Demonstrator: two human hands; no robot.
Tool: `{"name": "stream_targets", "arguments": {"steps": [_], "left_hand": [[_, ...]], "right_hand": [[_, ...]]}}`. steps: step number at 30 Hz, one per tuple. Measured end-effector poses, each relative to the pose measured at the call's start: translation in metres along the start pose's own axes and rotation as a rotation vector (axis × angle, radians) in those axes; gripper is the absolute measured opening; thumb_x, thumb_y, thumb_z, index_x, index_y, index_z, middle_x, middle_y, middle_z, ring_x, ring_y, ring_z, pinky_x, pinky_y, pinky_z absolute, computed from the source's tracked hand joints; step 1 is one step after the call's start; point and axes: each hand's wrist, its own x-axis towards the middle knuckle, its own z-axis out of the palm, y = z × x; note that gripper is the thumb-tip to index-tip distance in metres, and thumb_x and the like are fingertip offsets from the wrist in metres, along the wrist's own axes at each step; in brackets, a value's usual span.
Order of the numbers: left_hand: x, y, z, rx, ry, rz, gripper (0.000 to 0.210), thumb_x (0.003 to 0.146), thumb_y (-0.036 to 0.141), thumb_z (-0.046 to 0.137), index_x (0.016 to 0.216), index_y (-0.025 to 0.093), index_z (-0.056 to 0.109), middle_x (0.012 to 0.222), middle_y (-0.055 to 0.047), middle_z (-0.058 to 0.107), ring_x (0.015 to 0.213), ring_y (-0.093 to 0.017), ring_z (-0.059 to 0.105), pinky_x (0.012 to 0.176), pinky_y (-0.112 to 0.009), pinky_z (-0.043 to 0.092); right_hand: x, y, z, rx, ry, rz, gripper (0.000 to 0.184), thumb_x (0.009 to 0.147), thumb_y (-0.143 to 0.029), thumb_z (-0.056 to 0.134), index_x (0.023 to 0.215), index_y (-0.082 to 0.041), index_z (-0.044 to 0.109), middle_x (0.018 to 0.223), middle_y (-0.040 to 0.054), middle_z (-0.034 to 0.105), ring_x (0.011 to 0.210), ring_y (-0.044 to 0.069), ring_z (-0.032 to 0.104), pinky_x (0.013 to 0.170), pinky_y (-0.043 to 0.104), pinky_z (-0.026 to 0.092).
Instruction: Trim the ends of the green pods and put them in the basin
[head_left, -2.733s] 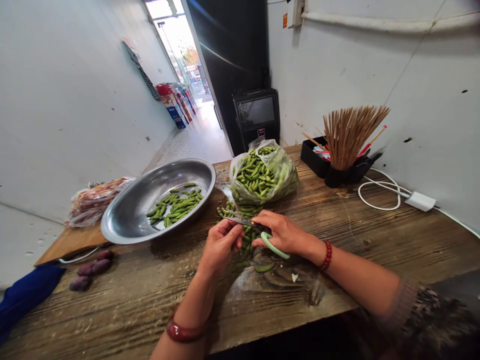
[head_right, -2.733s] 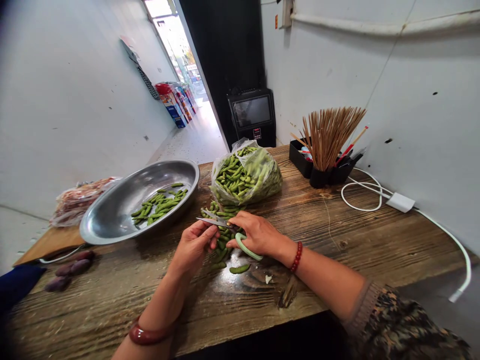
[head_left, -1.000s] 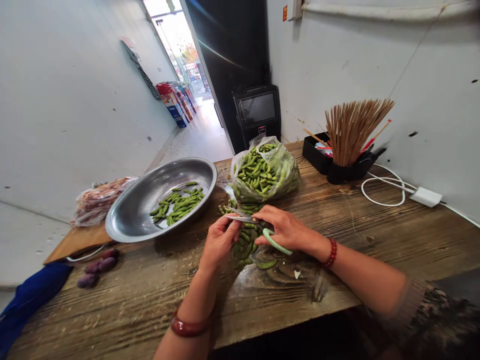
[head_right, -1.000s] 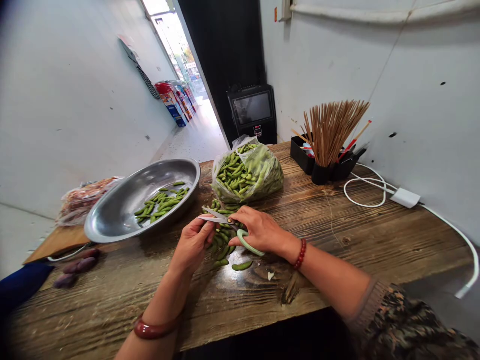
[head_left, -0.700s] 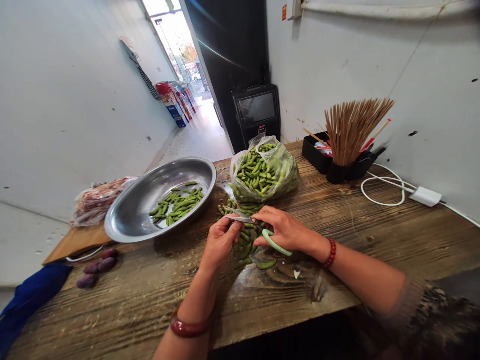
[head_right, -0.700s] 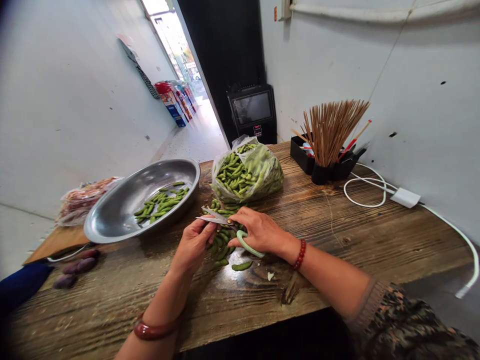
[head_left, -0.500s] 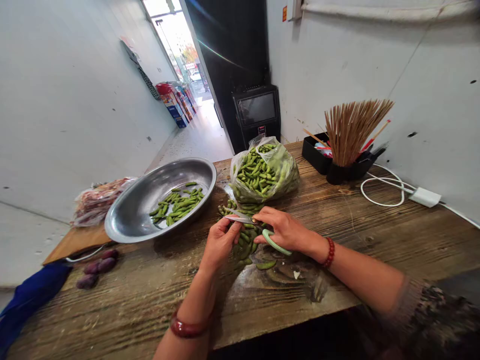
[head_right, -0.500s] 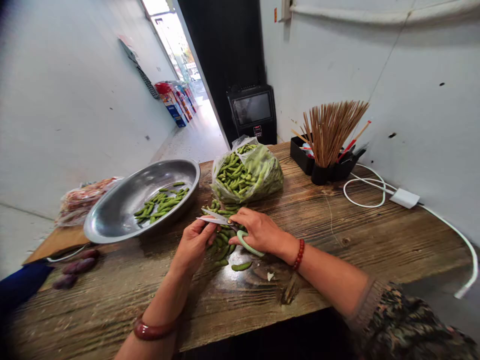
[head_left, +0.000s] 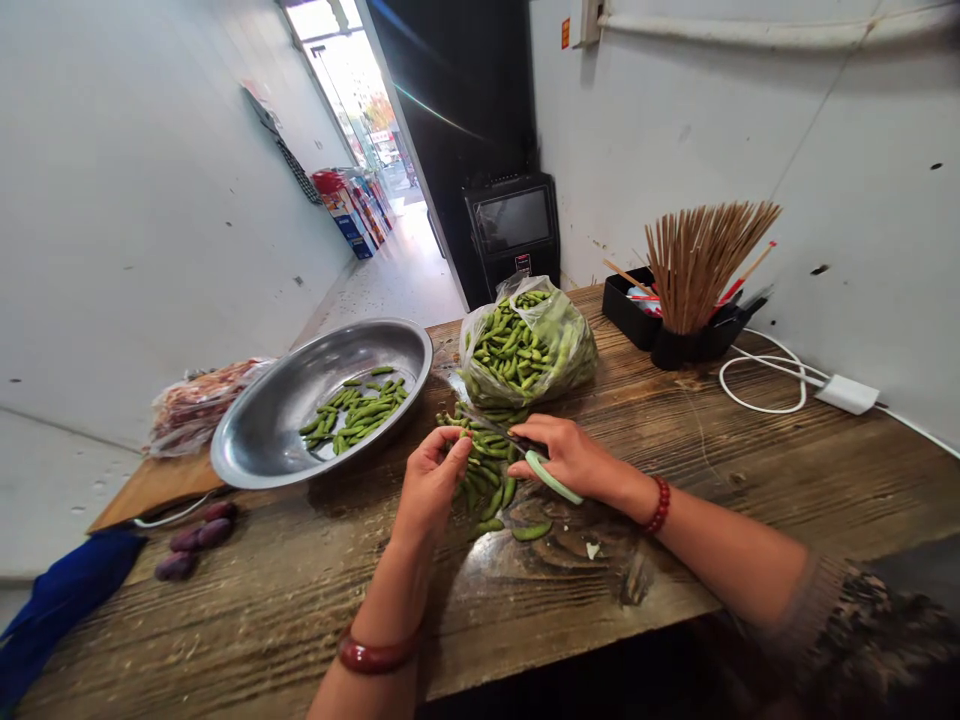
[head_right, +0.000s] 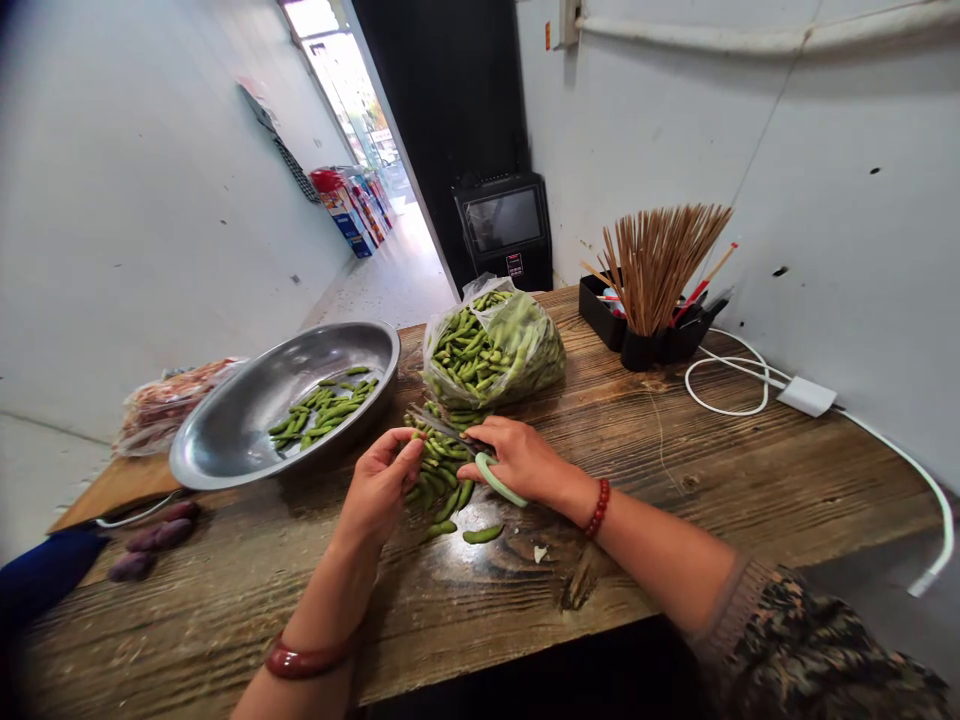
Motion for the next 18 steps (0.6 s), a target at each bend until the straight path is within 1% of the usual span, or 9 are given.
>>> {"name": "stream_targets", "arguments": {"steps": [2,4,6,8,11,18], "left_hand": [[0.0005,0.002,-0.0005,-0.132,0.008,-0.028,0.023,0.072,0.031,0.075,0.083,0.016,0.062,0.06,0.004,0.055,0.048,-0.005,0.041,0.041,-0.016,0.027],[0.0009,0.0047,-0.001,-0.248,0.014,-0.053,0.025,0.069,0.027,0.077,0.083,0.016,0.06,0.068,0.001,0.061,0.052,-0.006,0.046,0.042,-0.015,0.031],[0.001,0.0072,-0.0012,-0.328,0.028,-0.091,0.028,0.066,0.023,0.079,0.084,0.015,0.059,0.075,-0.002,0.065,0.055,-0.006,0.05,0.045,-0.015,0.035],[0.0006,0.0088,-0.0009,-0.375,0.039,-0.115,0.03,0.064,0.019,0.08,0.084,0.015,0.058,0.076,-0.002,0.066,0.056,-0.006,0.051,0.046,-0.014,0.037],[-0.0006,0.0083,0.0011,-0.392,0.028,-0.119,0.029,0.064,0.018,0.08,0.083,0.015,0.059,0.076,-0.002,0.066,0.055,-0.006,0.052,0.046,-0.014,0.038],[-0.0035,0.0023,0.0086,-0.337,-0.059,-0.1,0.022,0.068,0.02,0.078,0.08,0.014,0.06,0.073,-0.002,0.065,0.054,-0.006,0.052,0.045,-0.015,0.036]], "right_hand": [[0.0009,0.0013,0.0002,0.032,0.041,0.027,0.037,0.076,-0.035,0.075,0.106,-0.014,0.066,0.09,0.0061,0.064,0.078,0.017,0.06,0.071,0.027,0.047],[0.0012,0.001,-0.0002,0.042,0.051,0.039,0.043,0.074,-0.037,0.077,0.108,-0.014,0.065,0.092,0.0061,0.063,0.077,0.016,0.059,0.07,0.027,0.048],[0.0007,-0.0005,-0.0006,0.026,0.031,0.034,0.048,0.072,-0.039,0.078,0.11,-0.014,0.063,0.095,0.0062,0.062,0.075,0.016,0.058,0.068,0.028,0.048],[-0.0003,-0.0023,-0.0005,-0.005,0.004,0.026,0.052,0.071,-0.04,0.079,0.113,-0.015,0.062,0.097,0.0063,0.062,0.074,0.015,0.057,0.068,0.028,0.048],[-0.002,-0.0033,0.0006,-0.045,-0.02,0.023,0.055,0.07,-0.041,0.08,0.114,-0.015,0.061,0.098,0.0068,0.062,0.078,0.017,0.057,0.071,0.029,0.048],[-0.0032,-0.0008,0.0027,-0.027,-0.036,-0.016,0.056,0.07,-0.041,0.079,0.115,-0.015,0.06,0.101,0.0077,0.061,0.088,0.02,0.059,0.078,0.031,0.05]]}}
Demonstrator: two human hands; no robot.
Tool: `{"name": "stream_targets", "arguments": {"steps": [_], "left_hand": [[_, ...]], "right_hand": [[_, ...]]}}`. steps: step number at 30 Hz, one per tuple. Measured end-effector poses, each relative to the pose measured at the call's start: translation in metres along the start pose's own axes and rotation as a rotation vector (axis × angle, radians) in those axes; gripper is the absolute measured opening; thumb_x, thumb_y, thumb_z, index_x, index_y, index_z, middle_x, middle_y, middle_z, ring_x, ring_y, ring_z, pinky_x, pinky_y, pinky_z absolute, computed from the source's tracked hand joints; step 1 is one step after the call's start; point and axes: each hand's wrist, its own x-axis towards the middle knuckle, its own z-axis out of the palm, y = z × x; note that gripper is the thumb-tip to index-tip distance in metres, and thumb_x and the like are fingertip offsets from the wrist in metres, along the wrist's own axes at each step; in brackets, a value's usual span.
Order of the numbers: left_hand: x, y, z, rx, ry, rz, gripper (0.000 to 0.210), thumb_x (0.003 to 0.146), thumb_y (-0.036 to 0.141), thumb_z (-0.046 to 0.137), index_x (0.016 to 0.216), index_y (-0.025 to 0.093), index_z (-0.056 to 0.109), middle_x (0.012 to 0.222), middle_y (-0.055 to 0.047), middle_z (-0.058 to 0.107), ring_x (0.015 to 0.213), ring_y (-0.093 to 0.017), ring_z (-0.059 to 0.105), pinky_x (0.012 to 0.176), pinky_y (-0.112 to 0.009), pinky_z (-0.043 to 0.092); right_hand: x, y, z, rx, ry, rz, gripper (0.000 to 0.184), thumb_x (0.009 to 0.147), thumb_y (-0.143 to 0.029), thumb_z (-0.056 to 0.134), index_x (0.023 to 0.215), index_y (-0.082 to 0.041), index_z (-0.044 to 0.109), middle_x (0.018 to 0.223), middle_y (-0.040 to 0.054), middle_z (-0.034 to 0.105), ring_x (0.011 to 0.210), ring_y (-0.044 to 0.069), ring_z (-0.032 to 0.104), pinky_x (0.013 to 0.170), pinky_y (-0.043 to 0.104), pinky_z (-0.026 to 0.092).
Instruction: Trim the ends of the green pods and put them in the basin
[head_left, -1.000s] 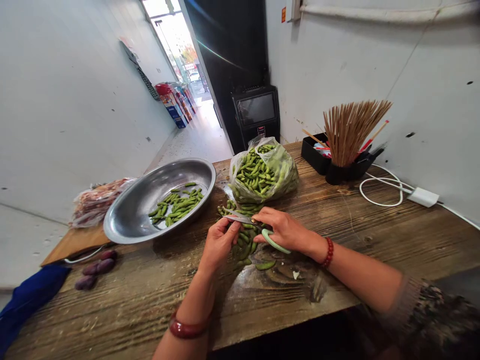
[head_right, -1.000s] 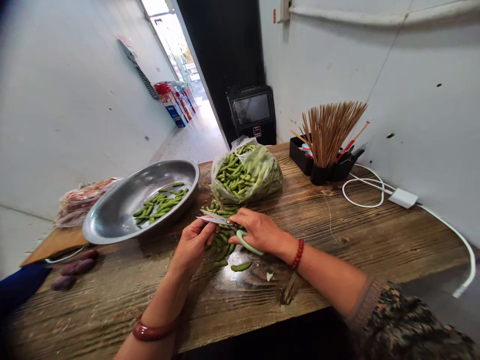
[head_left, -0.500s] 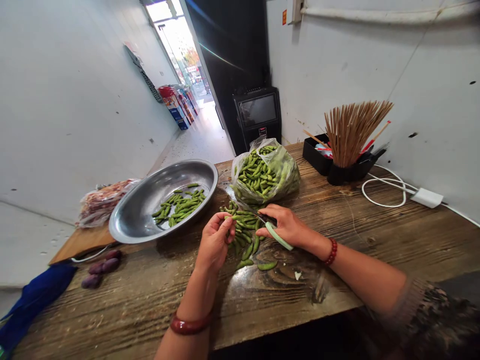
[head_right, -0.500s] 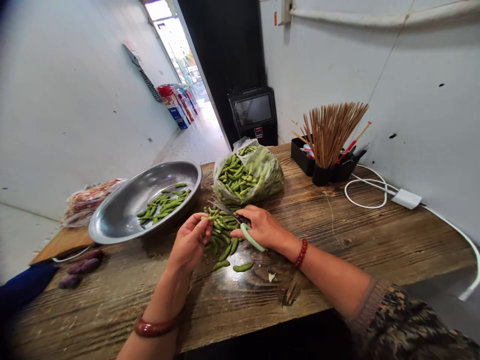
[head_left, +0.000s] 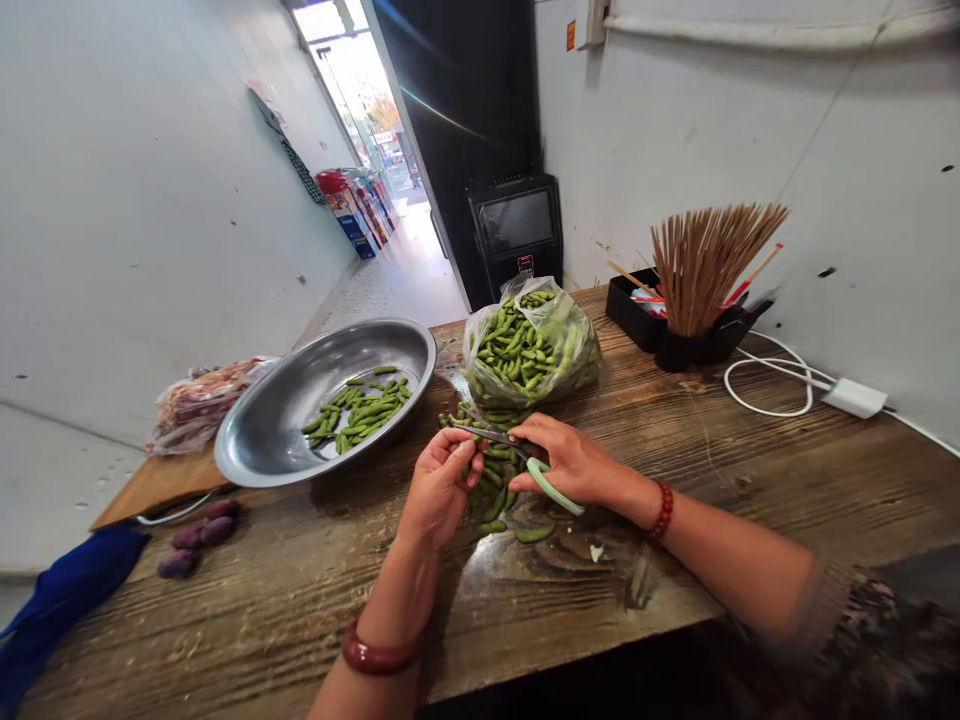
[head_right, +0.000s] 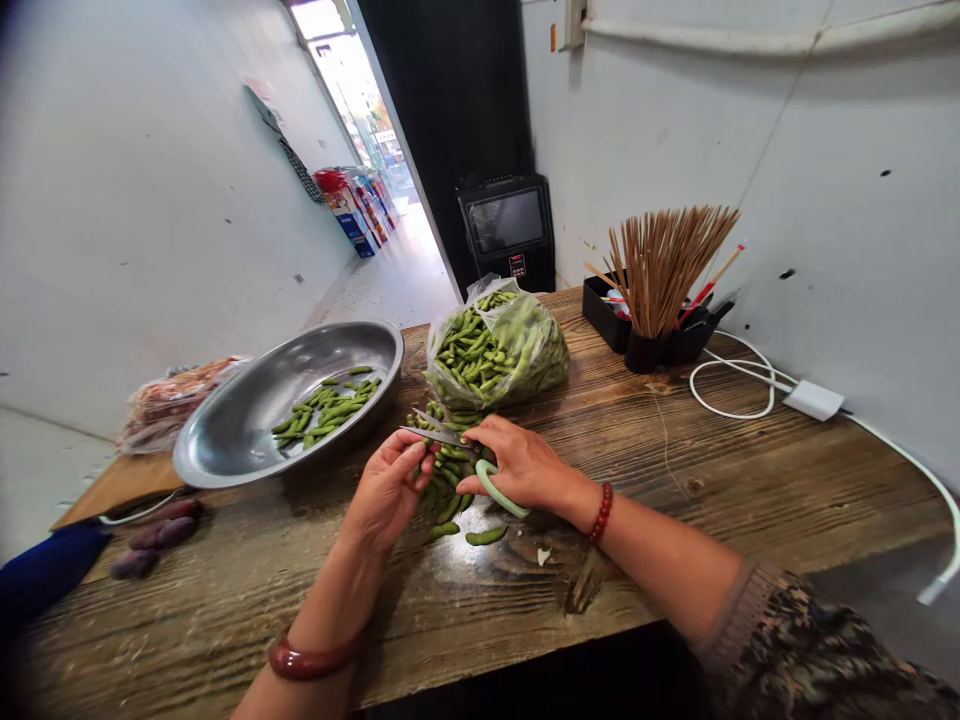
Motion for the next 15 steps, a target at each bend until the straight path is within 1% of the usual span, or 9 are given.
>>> {"name": "stream_targets", "arguments": {"steps": [5,9,15], "left_hand": [[-0.001,-0.0003,0.0024,0.025,-0.026,0.0,0.021,0.069,0.022,0.077,0.077,0.014,0.06,0.072,-0.002,0.064,0.054,-0.006,0.05,0.046,-0.015,0.035],[-0.0017,0.0,0.0027,0.03,-0.045,0.0,0.02,0.071,0.022,0.076,0.079,0.014,0.06,0.072,-0.002,0.064,0.053,-0.006,0.05,0.045,-0.015,0.035],[-0.0028,0.002,0.0029,0.02,-0.015,-0.018,0.021,0.069,0.023,0.077,0.078,0.015,0.06,0.068,0.001,0.06,0.051,-0.005,0.047,0.045,-0.014,0.034]], "right_hand": [[-0.0007,-0.0009,0.0013,-0.006,0.012,-0.011,0.056,0.07,-0.041,0.08,0.115,-0.016,0.059,0.101,0.0074,0.06,0.09,0.02,0.059,0.078,0.032,0.05],[-0.0009,-0.003,0.002,-0.004,0.042,-0.019,0.052,0.071,-0.039,0.079,0.113,-0.015,0.06,0.096,0.0061,0.06,0.083,0.018,0.058,0.073,0.03,0.049],[-0.0002,-0.0041,0.0005,-0.002,0.05,-0.047,0.045,0.075,-0.038,0.077,0.111,-0.015,0.062,0.092,0.006,0.06,0.078,0.017,0.056,0.07,0.028,0.047]]}}
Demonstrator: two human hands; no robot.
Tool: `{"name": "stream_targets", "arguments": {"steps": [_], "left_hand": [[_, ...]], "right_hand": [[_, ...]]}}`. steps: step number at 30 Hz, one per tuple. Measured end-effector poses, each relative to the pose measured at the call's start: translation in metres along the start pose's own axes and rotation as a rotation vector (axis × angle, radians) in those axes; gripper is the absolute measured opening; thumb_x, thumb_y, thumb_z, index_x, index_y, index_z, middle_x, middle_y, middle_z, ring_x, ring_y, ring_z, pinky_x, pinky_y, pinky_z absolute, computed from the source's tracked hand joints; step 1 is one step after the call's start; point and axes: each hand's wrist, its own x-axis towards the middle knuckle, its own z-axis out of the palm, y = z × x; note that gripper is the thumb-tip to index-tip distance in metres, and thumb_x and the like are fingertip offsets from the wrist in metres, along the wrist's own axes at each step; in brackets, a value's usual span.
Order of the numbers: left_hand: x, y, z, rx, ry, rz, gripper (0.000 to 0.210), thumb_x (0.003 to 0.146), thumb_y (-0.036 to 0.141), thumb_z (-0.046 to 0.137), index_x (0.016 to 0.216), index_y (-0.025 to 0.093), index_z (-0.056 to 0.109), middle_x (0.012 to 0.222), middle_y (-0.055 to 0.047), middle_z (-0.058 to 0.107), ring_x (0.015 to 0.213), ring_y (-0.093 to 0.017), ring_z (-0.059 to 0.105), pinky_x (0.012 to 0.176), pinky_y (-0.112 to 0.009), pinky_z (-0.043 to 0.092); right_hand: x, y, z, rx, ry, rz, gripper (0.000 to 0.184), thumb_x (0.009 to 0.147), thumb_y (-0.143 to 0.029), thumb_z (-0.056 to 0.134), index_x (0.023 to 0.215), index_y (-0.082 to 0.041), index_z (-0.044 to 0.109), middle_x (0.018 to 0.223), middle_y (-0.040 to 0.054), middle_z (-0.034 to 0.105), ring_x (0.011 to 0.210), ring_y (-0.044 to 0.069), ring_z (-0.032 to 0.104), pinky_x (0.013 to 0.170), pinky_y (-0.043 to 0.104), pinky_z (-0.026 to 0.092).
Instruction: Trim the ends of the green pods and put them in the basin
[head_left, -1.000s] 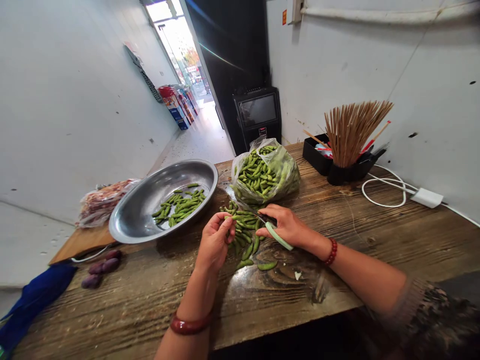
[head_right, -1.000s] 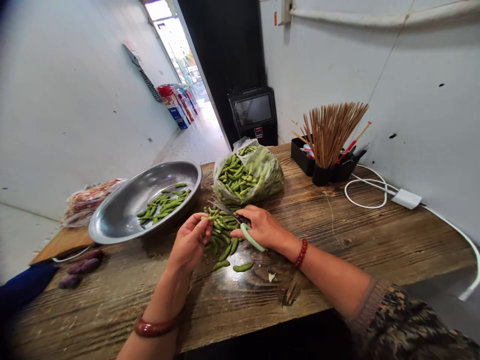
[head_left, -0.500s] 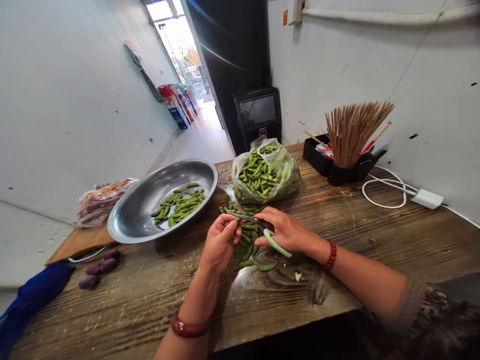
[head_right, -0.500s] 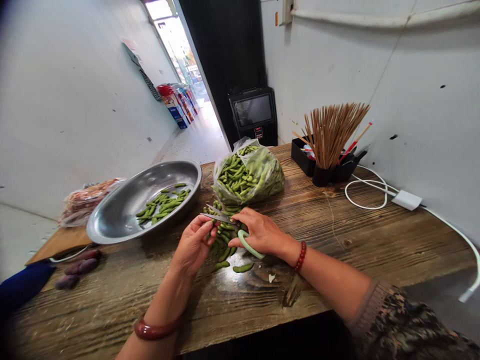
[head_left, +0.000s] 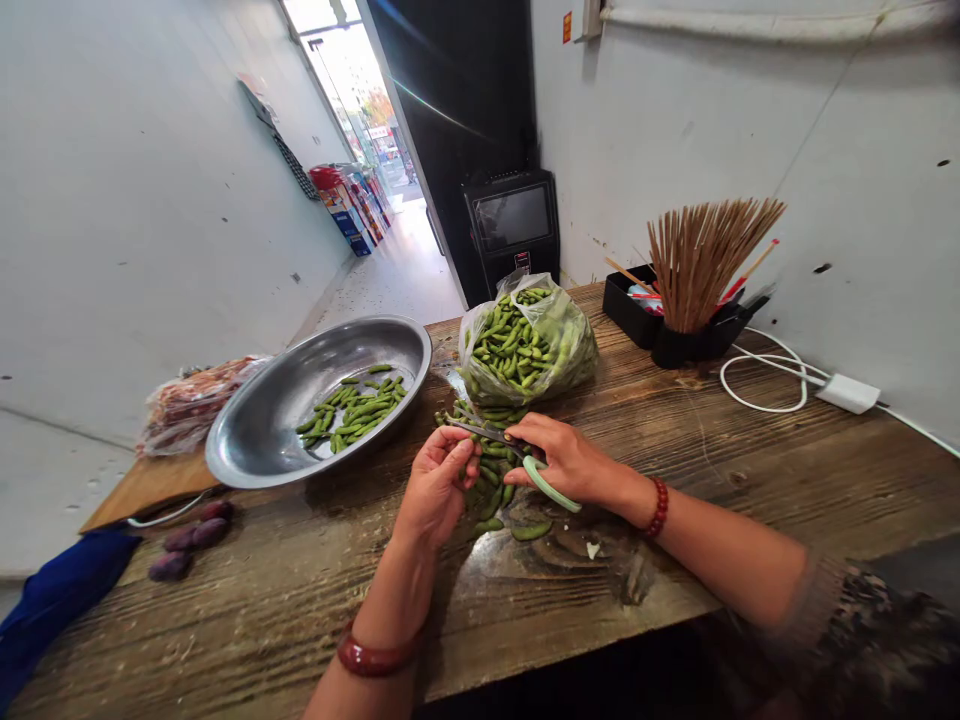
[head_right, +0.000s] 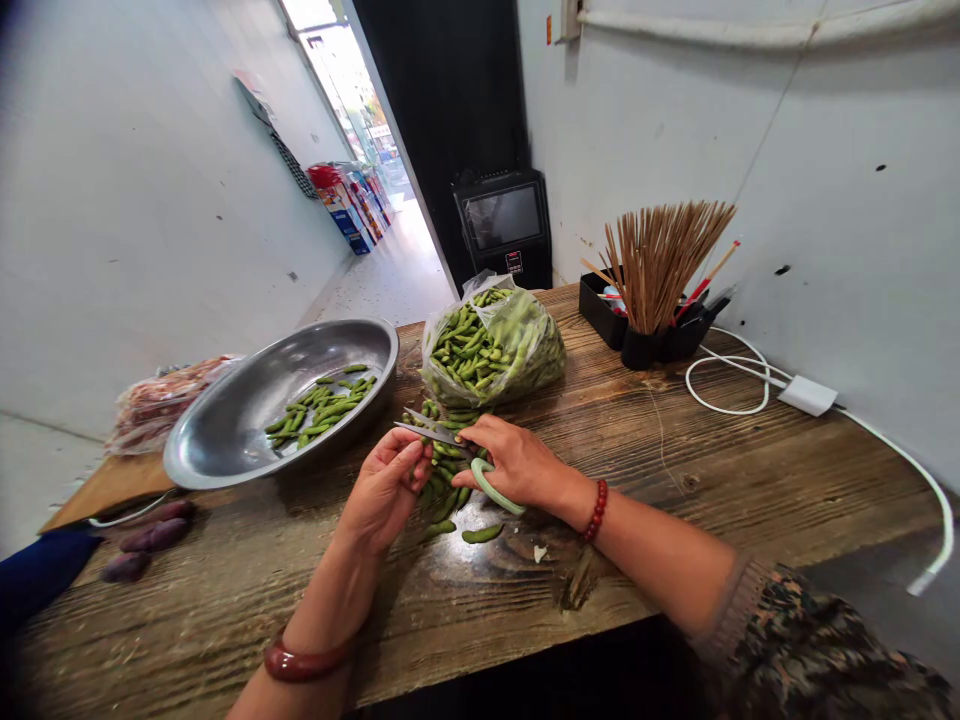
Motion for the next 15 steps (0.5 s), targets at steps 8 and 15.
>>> {"name": "stream_targets", "arguments": {"steps": [8,15], "left_hand": [[0.005,0.005,-0.007,-0.065,0.074,0.034,0.021,0.068,0.02,0.077,0.08,0.015,0.061,0.062,0.004,0.053,0.05,-0.004,0.044,0.045,-0.014,0.034],[0.008,0.02,-0.021,-0.175,0.154,0.01,0.019,0.065,0.022,0.071,0.076,0.018,0.056,0.08,0.0,0.063,0.067,-0.012,0.059,0.059,-0.023,0.05]], "right_hand": [[0.001,0.003,-0.001,0.017,-0.024,0.016,0.042,0.077,-0.04,0.074,0.11,-0.015,0.064,0.092,0.0071,0.063,0.081,0.018,0.06,0.073,0.029,0.048],[0.003,0.007,-0.004,0.024,0.061,0.059,0.04,0.078,-0.039,0.073,0.109,-0.014,0.064,0.092,0.0074,0.064,0.081,0.018,0.06,0.074,0.03,0.048]]}}
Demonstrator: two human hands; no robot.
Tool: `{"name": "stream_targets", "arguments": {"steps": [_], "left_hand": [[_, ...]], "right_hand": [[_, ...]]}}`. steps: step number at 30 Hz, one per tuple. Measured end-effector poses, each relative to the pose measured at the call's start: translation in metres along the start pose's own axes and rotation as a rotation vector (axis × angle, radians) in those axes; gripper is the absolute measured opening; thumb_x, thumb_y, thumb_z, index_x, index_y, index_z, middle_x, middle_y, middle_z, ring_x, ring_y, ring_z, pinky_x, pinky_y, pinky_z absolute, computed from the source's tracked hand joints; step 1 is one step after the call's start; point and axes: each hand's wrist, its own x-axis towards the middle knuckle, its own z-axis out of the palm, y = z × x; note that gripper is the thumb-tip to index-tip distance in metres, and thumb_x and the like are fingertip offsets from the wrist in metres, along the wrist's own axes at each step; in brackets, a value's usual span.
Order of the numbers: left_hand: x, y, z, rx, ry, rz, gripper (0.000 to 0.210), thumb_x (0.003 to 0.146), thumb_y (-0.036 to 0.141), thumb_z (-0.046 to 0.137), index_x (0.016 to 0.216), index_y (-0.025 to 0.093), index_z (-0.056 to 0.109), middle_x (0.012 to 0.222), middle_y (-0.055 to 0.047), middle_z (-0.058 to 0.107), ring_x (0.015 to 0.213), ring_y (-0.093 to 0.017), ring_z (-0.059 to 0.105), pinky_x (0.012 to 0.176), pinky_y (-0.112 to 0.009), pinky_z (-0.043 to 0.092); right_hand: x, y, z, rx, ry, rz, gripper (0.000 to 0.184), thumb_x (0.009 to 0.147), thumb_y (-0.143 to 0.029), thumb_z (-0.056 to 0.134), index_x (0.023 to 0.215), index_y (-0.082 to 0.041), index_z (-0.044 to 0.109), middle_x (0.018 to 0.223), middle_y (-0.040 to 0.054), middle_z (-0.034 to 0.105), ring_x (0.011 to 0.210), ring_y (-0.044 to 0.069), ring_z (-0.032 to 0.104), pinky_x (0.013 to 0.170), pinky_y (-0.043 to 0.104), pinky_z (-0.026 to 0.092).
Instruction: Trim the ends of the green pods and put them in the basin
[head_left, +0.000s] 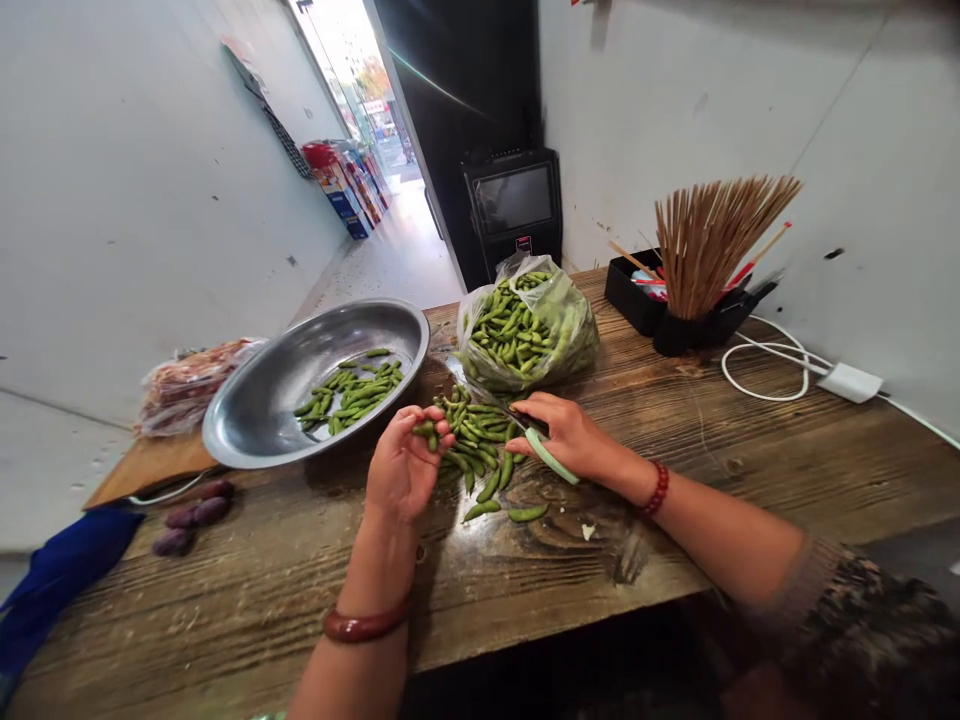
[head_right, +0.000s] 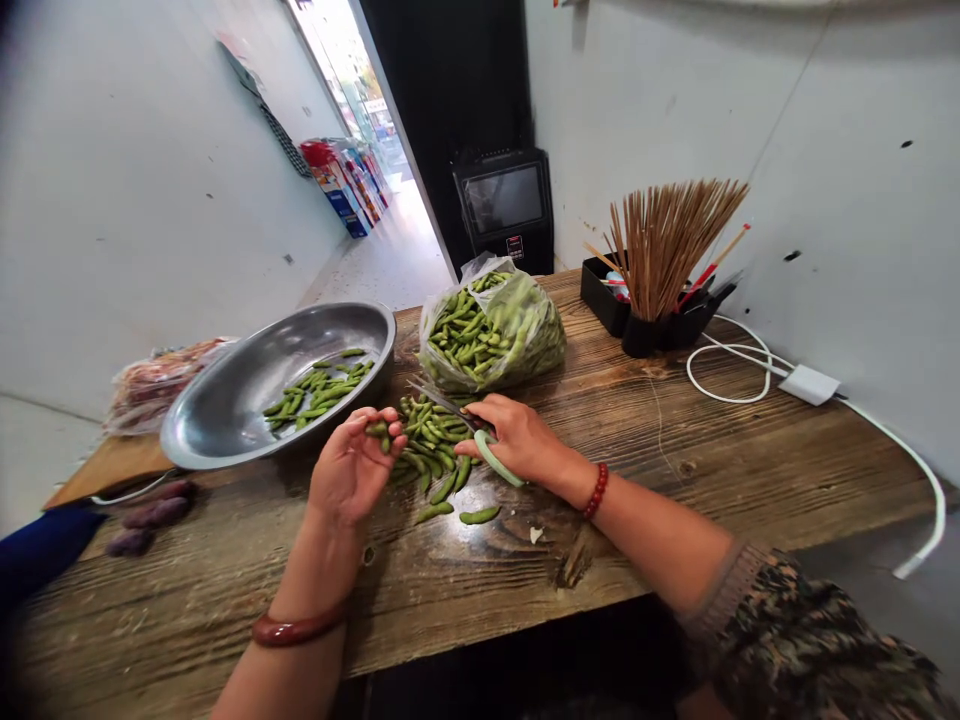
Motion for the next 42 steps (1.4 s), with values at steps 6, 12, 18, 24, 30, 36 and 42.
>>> {"name": "stream_targets", "arguments": {"steps": [6,12,18,24,30,36,42], "left_hand": [[0.001,-0.004,-0.003,0.649,-0.096,0.156,0.011,0.067,0.025,0.073,0.073,0.017,0.069,0.056,0.003,0.053,0.048,-0.009,0.04,0.045,-0.019,0.03],[0.009,-0.018,-0.013,1.162,-0.223,0.364,0.014,0.061,0.017,0.073,0.073,0.024,0.076,0.055,0.002,0.054,0.054,-0.014,0.043,0.053,-0.023,0.029],[0.009,-0.021,-0.014,1.177,-0.241,0.366,0.011,0.066,0.02,0.068,0.072,0.025,0.075,0.065,-0.002,0.06,0.06,-0.017,0.048,0.059,-0.025,0.032],[0.005,-0.022,-0.007,1.291,-0.229,0.408,0.015,0.066,0.015,0.064,0.073,0.024,0.073,0.07,-0.003,0.063,0.064,-0.018,0.053,0.062,-0.026,0.036],[0.002,-0.018,0.0,0.899,-0.091,0.295,0.007,0.067,0.023,0.07,0.072,0.018,0.072,0.064,-0.001,0.06,0.06,-0.014,0.05,0.057,-0.023,0.037],[-0.002,-0.015,0.002,0.477,-0.078,0.024,0.023,0.066,0.033,0.077,0.079,0.015,0.068,0.055,0.005,0.051,0.042,-0.004,0.033,0.04,-0.018,0.021],[-0.001,-0.015,0.003,0.349,-0.125,0.038,0.019,0.07,0.029,0.074,0.078,0.015,0.064,0.051,0.006,0.044,0.04,-0.003,0.028,0.038,-0.015,0.018]], "right_hand": [[0.0,-0.004,-0.001,0.0,-0.024,-0.01,0.039,0.077,-0.038,0.074,0.107,-0.014,0.065,0.091,0.0075,0.063,0.081,0.018,0.06,0.074,0.03,0.049],[0.001,-0.007,-0.003,0.01,-0.027,0.013,0.038,0.078,-0.034,0.074,0.109,-0.013,0.065,0.089,0.007,0.063,0.079,0.018,0.059,0.073,0.029,0.048],[0.0,-0.005,-0.002,0.012,-0.028,-0.008,0.034,0.078,-0.034,0.074,0.106,-0.015,0.066,0.089,0.0058,0.063,0.078,0.017,0.059,0.072,0.028,0.048],[0.0,-0.003,-0.001,0.009,-0.027,-0.012,0.038,0.08,-0.038,0.072,0.109,-0.013,0.064,0.091,0.0079,0.063,0.081,0.018,0.06,0.074,0.03,0.048],[0.0,-0.004,-0.001,0.025,-0.018,0.004,0.04,0.079,-0.038,0.072,0.11,-0.014,0.064,0.094,0.0082,0.064,0.082,0.018,0.061,0.075,0.03,0.049],[-0.001,-0.003,0.0,0.02,-0.02,0.004,0.039,0.08,-0.038,0.072,0.11,-0.015,0.065,0.094,0.0083,0.064,0.082,0.019,0.061,0.074,0.03,0.049],[-0.001,0.0,0.003,0.018,-0.033,0.002,0.039,0.08,-0.036,0.072,0.11,-0.014,0.064,0.094,0.0086,0.064,0.082,0.019,0.061,0.075,0.03,0.049]]}}
